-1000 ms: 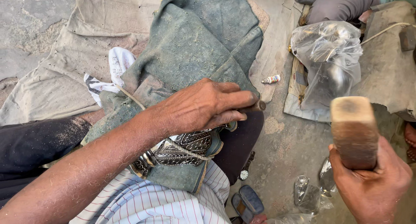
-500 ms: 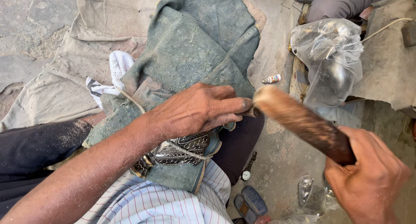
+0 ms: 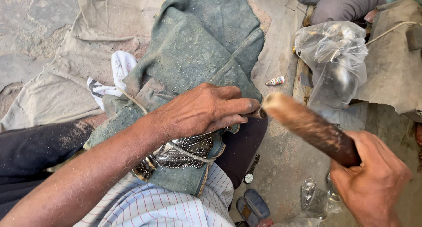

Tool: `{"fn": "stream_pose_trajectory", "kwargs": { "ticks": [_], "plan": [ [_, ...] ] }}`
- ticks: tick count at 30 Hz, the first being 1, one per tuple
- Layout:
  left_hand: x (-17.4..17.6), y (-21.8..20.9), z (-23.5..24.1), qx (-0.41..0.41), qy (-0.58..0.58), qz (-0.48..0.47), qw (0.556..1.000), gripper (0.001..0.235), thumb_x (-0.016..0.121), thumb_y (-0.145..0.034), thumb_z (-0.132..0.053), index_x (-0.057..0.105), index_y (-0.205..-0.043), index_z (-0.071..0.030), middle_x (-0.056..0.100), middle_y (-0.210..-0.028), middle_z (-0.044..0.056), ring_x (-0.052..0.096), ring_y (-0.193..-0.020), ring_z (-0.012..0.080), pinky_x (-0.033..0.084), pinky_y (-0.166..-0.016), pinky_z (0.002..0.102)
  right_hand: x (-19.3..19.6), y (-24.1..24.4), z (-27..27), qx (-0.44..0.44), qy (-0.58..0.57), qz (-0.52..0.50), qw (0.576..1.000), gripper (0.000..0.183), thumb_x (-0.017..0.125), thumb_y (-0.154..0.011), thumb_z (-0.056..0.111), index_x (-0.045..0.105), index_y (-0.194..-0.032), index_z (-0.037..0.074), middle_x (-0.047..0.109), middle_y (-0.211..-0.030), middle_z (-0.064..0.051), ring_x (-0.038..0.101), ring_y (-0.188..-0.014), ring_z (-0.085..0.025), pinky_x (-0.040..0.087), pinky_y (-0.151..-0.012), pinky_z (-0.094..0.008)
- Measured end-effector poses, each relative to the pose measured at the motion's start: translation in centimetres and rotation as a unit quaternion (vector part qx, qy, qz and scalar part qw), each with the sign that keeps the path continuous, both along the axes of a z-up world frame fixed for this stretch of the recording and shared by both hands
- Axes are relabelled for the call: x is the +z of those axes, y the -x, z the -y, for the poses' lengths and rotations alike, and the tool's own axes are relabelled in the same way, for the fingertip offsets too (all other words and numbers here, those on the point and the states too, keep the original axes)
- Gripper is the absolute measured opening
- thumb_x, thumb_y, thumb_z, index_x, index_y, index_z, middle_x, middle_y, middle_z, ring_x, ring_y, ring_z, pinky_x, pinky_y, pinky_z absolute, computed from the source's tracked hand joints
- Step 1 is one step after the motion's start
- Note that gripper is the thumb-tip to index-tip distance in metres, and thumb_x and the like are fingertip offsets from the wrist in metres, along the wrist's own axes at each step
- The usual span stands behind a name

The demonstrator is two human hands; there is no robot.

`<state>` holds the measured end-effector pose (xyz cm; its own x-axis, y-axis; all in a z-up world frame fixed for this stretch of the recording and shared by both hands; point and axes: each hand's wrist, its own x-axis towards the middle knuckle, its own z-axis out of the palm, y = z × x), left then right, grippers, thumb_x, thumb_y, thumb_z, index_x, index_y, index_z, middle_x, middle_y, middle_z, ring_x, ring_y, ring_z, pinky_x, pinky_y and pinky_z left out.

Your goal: The person sits on the ground and repeatedly hammers a small metal punch held against a silver decorative metal object resting on a cloth on their lap. They adjust the object's position occasionally while continuing to strike the same area.

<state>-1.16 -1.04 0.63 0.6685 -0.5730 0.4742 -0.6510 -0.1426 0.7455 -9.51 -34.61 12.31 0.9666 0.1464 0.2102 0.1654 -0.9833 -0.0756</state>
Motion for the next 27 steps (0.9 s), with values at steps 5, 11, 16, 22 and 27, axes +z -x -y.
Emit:
{"fn": "stream_pose_trajectory", "kwargs": {
  "ticks": [5,11,16,22,27],
  "plan": [
    [-0.1,0.0,-0.1,-0.003,0.024,0.010,1.000,0.029,0.058,-0.105,-0.032,0.055,-0.131,-0.017,0.066,-0.100,0.007,0.072,-0.080,0.0280,0.060,-0.065,0.043,1.2,-0.8,-3.3,0.036,-0.148,-0.005,0.988,0.020,0.078,-0.092,0.006,0.063,-0.104,0.003,0.071,-0.100,-0.006,0.070,-0.095,-0.014,0.061,-0.086,-0.031],
    [0.2,0.0,-0.2,-0.009,-0.002,-0.019,1.000,0.032,0.056,-0.104,-0.035,0.055,-0.132,-0.019,0.065,-0.095,0.008,0.072,-0.076,0.0290,0.058,-0.063,0.046,0.9,-1.9,-2.9,-0.156,-0.405,-0.063,0.899,0.018,0.073,-0.087,0.009,0.068,-0.104,0.007,0.073,-0.094,-0.003,0.072,-0.086,-0.011,0.062,-0.082,-0.030],
    [0.6,-0.4,-0.2,-0.016,-0.001,0.002,1.000,0.033,0.055,-0.105,-0.036,0.055,-0.134,-0.019,0.065,-0.094,0.009,0.072,-0.079,0.0303,0.058,-0.066,0.047,-0.2,0.2,-0.3,0.002,-0.018,0.018,1.000,0.031,0.079,-0.087,0.004,0.066,-0.113,-0.005,0.070,-0.098,-0.016,0.072,-0.088,-0.022,0.058,-0.082,-0.036],
    [0.5,-0.4,-0.4,-0.030,0.012,-0.013,0.999,0.033,0.054,-0.106,-0.036,0.057,-0.134,-0.019,0.066,-0.096,0.008,0.072,-0.083,0.0293,0.059,-0.070,0.046,0.1,-0.1,-0.4,0.051,0.038,0.026,0.998,0.026,0.078,-0.087,0.001,0.065,-0.109,-0.002,0.069,-0.098,-0.015,0.072,-0.091,-0.028,0.055,-0.082,-0.034],
    [0.2,-0.3,-0.4,-0.026,0.011,-0.007,1.000,0.037,0.057,-0.104,-0.034,0.056,-0.137,-0.019,0.065,-0.095,0.008,0.072,-0.084,0.0307,0.060,-0.070,0.046,0.7,-0.6,-0.9,0.031,0.036,0.002,0.999,0.033,0.078,-0.080,-0.001,0.066,-0.111,-0.003,0.069,-0.097,-0.015,0.071,-0.087,-0.028,0.055,-0.078,-0.035]
  ]
}}
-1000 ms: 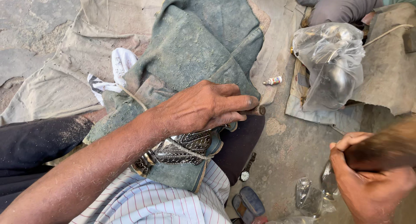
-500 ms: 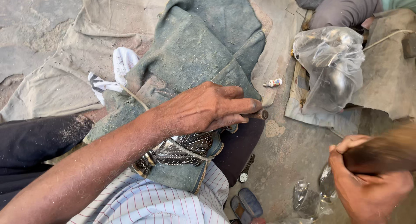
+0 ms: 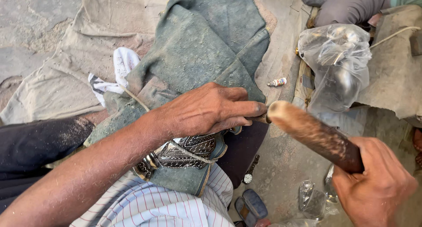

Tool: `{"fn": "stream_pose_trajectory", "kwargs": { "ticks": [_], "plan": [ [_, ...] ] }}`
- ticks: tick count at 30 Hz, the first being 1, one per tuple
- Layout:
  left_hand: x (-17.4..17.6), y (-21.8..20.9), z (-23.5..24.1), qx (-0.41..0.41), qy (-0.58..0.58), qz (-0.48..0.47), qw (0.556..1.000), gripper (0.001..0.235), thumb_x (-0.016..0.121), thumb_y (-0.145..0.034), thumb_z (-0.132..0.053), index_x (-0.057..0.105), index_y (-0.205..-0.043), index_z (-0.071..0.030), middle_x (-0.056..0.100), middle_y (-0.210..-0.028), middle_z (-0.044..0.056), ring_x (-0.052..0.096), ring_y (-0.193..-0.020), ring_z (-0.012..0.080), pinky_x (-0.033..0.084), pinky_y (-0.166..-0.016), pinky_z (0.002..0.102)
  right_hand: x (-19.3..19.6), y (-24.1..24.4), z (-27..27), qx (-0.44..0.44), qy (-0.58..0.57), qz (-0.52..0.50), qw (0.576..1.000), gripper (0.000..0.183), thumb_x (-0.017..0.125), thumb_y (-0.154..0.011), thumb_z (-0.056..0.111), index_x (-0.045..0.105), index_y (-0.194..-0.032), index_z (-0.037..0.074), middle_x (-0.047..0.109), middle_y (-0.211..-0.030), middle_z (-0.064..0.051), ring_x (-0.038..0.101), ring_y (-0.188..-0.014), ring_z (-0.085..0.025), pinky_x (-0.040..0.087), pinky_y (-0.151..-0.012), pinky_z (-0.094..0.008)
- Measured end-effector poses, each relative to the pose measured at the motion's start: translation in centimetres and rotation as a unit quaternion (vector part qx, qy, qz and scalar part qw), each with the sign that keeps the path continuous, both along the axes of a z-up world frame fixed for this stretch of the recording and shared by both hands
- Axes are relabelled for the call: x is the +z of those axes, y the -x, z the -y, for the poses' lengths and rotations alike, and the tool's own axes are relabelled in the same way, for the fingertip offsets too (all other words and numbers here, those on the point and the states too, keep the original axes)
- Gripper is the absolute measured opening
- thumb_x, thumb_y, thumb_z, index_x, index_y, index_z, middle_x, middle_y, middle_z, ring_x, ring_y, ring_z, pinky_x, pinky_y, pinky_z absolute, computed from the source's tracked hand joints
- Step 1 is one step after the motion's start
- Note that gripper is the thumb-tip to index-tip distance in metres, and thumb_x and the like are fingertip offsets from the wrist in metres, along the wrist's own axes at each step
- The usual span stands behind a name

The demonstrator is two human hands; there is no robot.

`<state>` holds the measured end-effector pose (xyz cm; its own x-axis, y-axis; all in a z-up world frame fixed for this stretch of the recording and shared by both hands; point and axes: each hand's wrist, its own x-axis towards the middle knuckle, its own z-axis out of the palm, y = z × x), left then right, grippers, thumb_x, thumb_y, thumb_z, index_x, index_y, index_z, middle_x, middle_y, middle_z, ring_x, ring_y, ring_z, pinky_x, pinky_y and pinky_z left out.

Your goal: The person sits on the ground and repeatedly hammers a small metal punch held against a silver decorative metal object resting on a cloth on their lap. They adjust the object's position occasionally while continuing to strike the same area.

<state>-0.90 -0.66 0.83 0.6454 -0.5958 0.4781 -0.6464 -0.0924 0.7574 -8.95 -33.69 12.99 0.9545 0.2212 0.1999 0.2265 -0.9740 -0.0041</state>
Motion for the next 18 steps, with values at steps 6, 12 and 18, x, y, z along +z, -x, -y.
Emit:
{"fn": "stream_pose_trajectory", "kwargs": {
  "ticks": [6,12,18],
  "plan": [
    [-0.3,0.0,0.1,0.008,-0.003,0.019,1.000,0.037,0.061,-0.102,-0.032,0.056,-0.137,-0.020,0.064,-0.096,0.007,0.072,-0.084,0.0276,0.060,-0.069,0.044,-0.3,0.1,-1.9,-0.027,-0.017,0.003,0.999,0.032,0.077,-0.080,0.000,0.066,-0.109,-0.001,0.068,-0.097,-0.015,0.071,-0.084,-0.027,0.055,-0.076,-0.035],
    [0.1,0.9,0.3,0.002,-0.100,0.013,0.995,0.041,0.051,-0.104,-0.010,0.060,-0.139,-0.029,0.065,-0.097,0.006,0.069,-0.076,0.0213,0.057,-0.059,0.034,-1.2,1.2,-2.6,-0.019,0.000,0.043,0.999,0.029,0.079,-0.078,-0.002,0.068,-0.105,-0.002,0.070,-0.094,-0.015,0.070,-0.084,-0.024,0.056,-0.074,-0.040],
    [0.1,4.9,-3.9,0.166,0.195,0.033,0.966,0.024,0.069,-0.104,-0.019,0.061,-0.124,-0.010,0.073,-0.103,0.007,0.074,-0.085,0.0154,0.061,-0.067,0.025,-8.5,5.5,-2.9,-0.065,-0.483,-0.047,0.872,0.030,0.074,-0.084,-0.015,0.056,-0.101,0.002,0.067,-0.097,-0.015,0.069,-0.090,-0.022,0.065,-0.080,-0.041]
  ]
}}
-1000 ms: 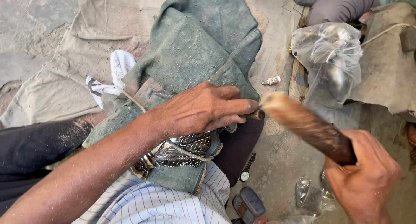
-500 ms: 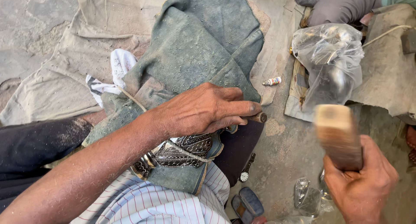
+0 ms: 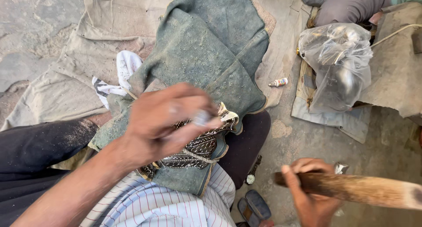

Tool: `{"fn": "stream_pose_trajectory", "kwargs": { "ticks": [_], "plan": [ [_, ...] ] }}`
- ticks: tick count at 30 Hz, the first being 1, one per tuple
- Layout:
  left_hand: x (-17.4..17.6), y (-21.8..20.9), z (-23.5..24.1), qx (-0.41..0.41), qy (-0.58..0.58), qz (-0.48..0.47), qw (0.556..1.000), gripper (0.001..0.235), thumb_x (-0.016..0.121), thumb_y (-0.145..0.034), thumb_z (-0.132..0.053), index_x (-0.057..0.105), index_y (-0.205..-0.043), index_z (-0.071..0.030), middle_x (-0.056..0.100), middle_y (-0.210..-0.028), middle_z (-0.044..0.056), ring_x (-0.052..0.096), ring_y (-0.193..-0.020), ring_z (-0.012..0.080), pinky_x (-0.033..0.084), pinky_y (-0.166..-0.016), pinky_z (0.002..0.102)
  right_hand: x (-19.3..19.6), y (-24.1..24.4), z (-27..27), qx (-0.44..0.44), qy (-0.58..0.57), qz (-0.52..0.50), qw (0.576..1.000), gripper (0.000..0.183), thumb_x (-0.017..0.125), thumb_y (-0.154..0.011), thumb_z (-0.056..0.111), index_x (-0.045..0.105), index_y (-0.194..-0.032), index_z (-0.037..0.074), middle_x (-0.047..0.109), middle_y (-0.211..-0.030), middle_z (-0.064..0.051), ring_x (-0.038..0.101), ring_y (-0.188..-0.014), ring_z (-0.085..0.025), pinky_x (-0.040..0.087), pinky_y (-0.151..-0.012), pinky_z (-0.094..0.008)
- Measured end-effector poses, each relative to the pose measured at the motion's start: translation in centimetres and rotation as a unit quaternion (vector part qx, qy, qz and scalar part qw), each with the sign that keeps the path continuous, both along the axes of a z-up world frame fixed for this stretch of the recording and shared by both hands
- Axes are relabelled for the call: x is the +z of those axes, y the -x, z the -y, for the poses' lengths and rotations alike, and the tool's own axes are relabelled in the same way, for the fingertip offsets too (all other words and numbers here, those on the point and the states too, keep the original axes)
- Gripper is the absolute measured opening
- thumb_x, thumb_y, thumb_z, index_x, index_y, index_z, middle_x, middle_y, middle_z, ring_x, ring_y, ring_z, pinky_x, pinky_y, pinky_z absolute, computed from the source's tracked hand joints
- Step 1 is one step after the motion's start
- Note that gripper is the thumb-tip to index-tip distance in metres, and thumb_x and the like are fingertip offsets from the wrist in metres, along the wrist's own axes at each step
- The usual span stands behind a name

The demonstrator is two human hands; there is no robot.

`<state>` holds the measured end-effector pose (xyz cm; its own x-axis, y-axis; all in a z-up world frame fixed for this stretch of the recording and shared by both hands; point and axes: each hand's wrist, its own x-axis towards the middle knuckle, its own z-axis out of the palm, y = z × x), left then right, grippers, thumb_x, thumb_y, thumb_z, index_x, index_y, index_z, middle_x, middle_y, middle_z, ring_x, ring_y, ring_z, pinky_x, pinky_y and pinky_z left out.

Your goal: The person sits on the ground and repeatedly hammers a small metal punch held against a silver decorative metal object resting on a cloth on their lap. They adjust the object's position occasionally while continuing to strike the same area.

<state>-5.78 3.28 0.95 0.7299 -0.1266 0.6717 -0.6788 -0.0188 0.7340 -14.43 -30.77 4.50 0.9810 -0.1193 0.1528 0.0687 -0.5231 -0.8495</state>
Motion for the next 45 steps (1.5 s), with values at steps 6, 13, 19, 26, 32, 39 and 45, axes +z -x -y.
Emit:
{"fn": "stream_pose_trajectory", "kwargs": {
  "ticks": [6,13,19,26,32,39,45],
  "plan": [
    [0.7,8.7,-1.3,-0.221,0.019,-0.289,0.931,0.017,0.079,-0.100,-0.018,0.070,-0.111,-0.007,0.077,-0.097,0.006,0.077,-0.087,0.0148,0.063,-0.072,0.030,-5.9,2.7,-2.2,0.033,-0.247,0.012,0.968,0.031,0.072,-0.083,-0.017,0.055,-0.102,0.001,0.060,-0.095,-0.013,0.065,-0.086,-0.020,0.062,-0.080,-0.038],
    [2.3,11.2,-0.1,-0.224,-0.209,-0.323,0.895,0.019,0.069,-0.103,-0.018,0.070,-0.118,-0.008,0.070,-0.100,0.007,0.074,-0.089,0.0153,0.064,-0.070,0.034,-7.7,4.0,-3.1,-0.022,-0.216,-0.009,0.976,0.028,0.070,-0.085,-0.017,0.054,-0.102,0.000,0.063,-0.091,-0.014,0.065,-0.081,-0.019,0.060,-0.074,-0.032],
    [2.3,4.7,0.7,0.009,-0.134,-0.249,0.959,0.023,0.079,-0.092,-0.018,0.071,-0.110,-0.007,0.074,-0.093,0.005,0.076,-0.084,0.0134,0.070,-0.072,0.028,-11.4,5.4,-2.6,-0.011,-0.227,-0.017,0.974,0.030,0.071,-0.084,-0.015,0.053,-0.101,0.001,0.065,-0.091,-0.014,0.067,-0.082,-0.018,0.061,-0.075,-0.032],
    [1.4,0.0,3.5,-0.030,-0.178,-0.177,0.967,0.030,0.079,-0.092,-0.019,0.069,-0.116,-0.004,0.074,-0.099,0.006,0.077,-0.088,0.0161,0.066,-0.073,0.027,-13.0,2.7,-0.4,-0.075,-0.326,-0.166,0.928,0.020,0.072,-0.089,-0.008,0.058,-0.103,-0.002,0.068,-0.086,-0.014,0.071,-0.073,-0.022,0.064,-0.070,-0.037],
    [2.3,-0.7,3.8,-0.044,-0.175,-0.142,0.973,0.030,0.078,-0.095,-0.018,0.067,-0.120,-0.006,0.075,-0.113,0.008,0.078,-0.097,0.0199,0.066,-0.081,0.031,-5.0,1.0,1.1,-0.021,-0.209,-0.066,0.975,0.059,0.075,-0.082,-0.003,0.049,-0.135,0.000,0.064,-0.098,-0.010,0.067,-0.090,-0.017,0.061,-0.081,-0.035],
    [3.5,-2.5,4.2,-0.119,-0.241,-0.118,0.956,0.033,0.073,-0.097,-0.018,0.067,-0.128,-0.008,0.076,-0.113,0.006,0.078,-0.095,0.0222,0.065,-0.080,0.035,-5.0,2.6,0.8,0.001,-0.337,-0.217,0.916,0.058,0.074,-0.085,-0.009,0.050,-0.138,-0.006,0.067,-0.084,-0.018,0.071,-0.076,-0.025,0.063,-0.068,-0.045],
    [3.8,-2.6,3.9,-0.130,-0.259,-0.104,0.951,0.031,0.068,-0.101,-0.019,0.066,-0.130,-0.007,0.074,-0.108,0.008,0.077,-0.092,0.0268,0.063,-0.077,0.038,-4.5,2.8,-0.1,-0.015,-0.263,-0.201,0.943,0.064,0.071,-0.083,-0.005,0.049,-0.144,-0.003,0.067,-0.091,-0.015,0.069,-0.082,-0.020,0.063,-0.075,-0.039]
  ]
}}
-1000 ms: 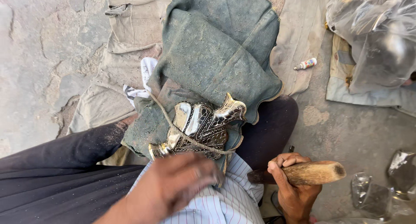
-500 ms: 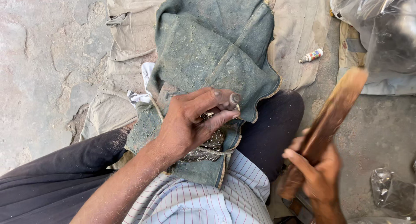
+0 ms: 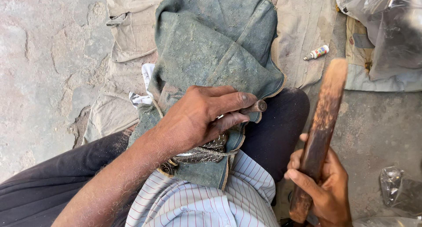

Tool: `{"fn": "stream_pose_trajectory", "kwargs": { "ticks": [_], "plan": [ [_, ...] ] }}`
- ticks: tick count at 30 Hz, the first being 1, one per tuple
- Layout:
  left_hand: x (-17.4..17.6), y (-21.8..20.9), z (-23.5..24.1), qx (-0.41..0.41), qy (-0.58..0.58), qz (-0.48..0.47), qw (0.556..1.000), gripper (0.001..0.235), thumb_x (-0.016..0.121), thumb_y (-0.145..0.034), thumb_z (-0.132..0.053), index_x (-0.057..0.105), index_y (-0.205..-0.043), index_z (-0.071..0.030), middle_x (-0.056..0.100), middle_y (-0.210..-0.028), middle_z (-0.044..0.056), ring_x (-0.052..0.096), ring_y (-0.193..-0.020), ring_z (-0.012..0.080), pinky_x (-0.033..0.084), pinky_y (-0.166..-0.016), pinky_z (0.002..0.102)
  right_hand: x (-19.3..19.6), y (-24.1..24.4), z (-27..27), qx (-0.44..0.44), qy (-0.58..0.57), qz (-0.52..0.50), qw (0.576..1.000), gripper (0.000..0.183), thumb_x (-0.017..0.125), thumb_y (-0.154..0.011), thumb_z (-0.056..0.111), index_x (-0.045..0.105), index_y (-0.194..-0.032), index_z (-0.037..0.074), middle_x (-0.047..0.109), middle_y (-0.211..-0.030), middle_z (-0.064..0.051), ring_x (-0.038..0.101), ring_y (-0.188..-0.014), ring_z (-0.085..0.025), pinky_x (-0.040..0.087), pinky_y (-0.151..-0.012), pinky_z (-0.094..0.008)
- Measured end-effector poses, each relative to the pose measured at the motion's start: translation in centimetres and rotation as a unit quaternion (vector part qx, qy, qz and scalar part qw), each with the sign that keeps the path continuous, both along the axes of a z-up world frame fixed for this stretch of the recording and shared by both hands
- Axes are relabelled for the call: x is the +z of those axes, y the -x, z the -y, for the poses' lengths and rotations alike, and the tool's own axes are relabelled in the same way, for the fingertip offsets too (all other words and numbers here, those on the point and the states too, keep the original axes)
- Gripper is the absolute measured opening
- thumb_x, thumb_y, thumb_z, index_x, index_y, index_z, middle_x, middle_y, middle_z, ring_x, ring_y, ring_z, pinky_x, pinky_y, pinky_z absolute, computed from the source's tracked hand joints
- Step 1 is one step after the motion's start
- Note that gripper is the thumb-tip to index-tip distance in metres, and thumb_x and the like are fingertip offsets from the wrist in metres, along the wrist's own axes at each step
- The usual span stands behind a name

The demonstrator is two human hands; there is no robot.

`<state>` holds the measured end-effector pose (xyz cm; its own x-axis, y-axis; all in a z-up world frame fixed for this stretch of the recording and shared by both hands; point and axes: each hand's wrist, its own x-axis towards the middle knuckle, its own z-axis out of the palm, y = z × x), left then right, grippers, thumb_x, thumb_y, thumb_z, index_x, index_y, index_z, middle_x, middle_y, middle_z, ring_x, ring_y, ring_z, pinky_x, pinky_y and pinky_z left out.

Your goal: The person sits on the ground and repeatedly hammers a small metal punch held against a silver decorative metal object resting on a cloth on their lap. They adjust the object's position occasionally while continuing to strike the same area.

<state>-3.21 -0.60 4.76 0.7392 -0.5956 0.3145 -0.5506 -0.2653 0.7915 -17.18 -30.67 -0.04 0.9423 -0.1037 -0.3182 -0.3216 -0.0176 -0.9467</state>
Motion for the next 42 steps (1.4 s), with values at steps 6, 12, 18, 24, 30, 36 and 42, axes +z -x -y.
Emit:
{"fn": "stream_pose_trajectory", "kwargs": {
  "ticks": [6,12,18,24,30,36,42],
  "plan": [
    [-1.1,-0.5,0.4,-0.054,-0.020,0.027,0.998,0.023,0.065,-0.103,-0.025,0.061,-0.122,-0.013,0.069,-0.099,0.006,0.075,-0.086,0.0249,0.061,-0.071,0.039,2.8,0.6,-0.2,0.042,0.080,0.087,0.992,0.057,0.077,-0.078,-0.006,0.049,-0.128,-0.002,0.068,-0.092,-0.011,0.071,-0.088,-0.017,0.062,-0.077,-0.034],
    [-2.0,-1.0,0.2,-0.070,-0.046,0.048,0.995,0.024,0.063,-0.102,-0.029,0.059,-0.122,-0.015,0.067,-0.095,0.006,0.074,-0.083,0.0239,0.061,-0.067,0.040,4.9,0.4,0.9,0.126,0.236,0.189,0.945,0.028,0.084,-0.078,0.004,0.065,-0.099,0.005,0.071,-0.083,-0.004,0.071,-0.079,-0.013,0.056,-0.095,-0.036],
    [-2.9,-0.7,0.5,-0.075,-0.065,0.133,0.986,0.034,0.057,-0.103,-0.022,0.059,-0.137,-0.020,0.063,-0.092,0.006,0.072,-0.083,0.0225,0.063,-0.072,0.038,5.5,0.7,1.4,0.099,0.464,0.142,0.869,0.040,0.089,-0.071,0.014,0.065,-0.099,0.001,0.074,-0.080,-0.007,0.076,-0.073,-0.016,0.062,-0.068,-0.031],
    [-2.9,-0.8,0.1,-0.082,-0.111,0.119,0.983,0.040,0.060,-0.099,-0.021,0.058,-0.138,-0.020,0.059,-0.088,0.007,0.069,-0.079,0.0238,0.060,-0.066,0.042,5.3,0.1,2.0,0.152,0.534,0.139,0.820,0.048,0.086,-0.076,0.018,0.062,-0.110,-0.006,0.073,-0.074,-0.015,0.077,-0.068,-0.023,0.061,-0.059,-0.035],
    [-3.0,-0.7,0.1,-0.082,-0.074,0.143,0.984,0.041,0.060,-0.097,-0.013,0.057,-0.138,-0.019,0.060,-0.093,0.006,0.070,-0.086,0.0244,0.060,-0.069,0.041,5.7,0.3,1.8,0.159,0.591,0.119,0.782,0.046,0.088,-0.073,0.019,0.064,-0.103,-0.005,0.073,-0.069,-0.017,0.076,-0.063,-0.028,0.059,-0.054,-0.040],
    [-3.0,-0.9,0.2,-0.083,-0.075,0.134,0.985,0.039,0.061,-0.097,-0.012,0.058,-0.136,-0.018,0.060,-0.090,0.007,0.069,-0.082,0.0245,0.059,-0.064,0.041,5.8,-0.2,1.2,0.153,0.572,0.179,0.786,0.043,0.085,-0.075,0.014,0.064,-0.108,-0.004,0.074,-0.081,-0.016,0.076,-0.071,-0.028,0.060,-0.059,-0.037],
    [-3.0,-0.7,0.1,-0.079,-0.057,0.142,0.985,0.038,0.063,-0.097,-0.013,0.058,-0.134,-0.019,0.061,-0.092,0.006,0.069,-0.082,0.0246,0.059,-0.065,0.040,5.1,-0.2,1.9,0.142,0.557,0.175,0.799,0.041,0.085,-0.074,0.012,0.065,-0.107,-0.004,0.074,-0.079,-0.013,0.075,-0.069,-0.026,0.059,-0.058,-0.037]
  ]
}}
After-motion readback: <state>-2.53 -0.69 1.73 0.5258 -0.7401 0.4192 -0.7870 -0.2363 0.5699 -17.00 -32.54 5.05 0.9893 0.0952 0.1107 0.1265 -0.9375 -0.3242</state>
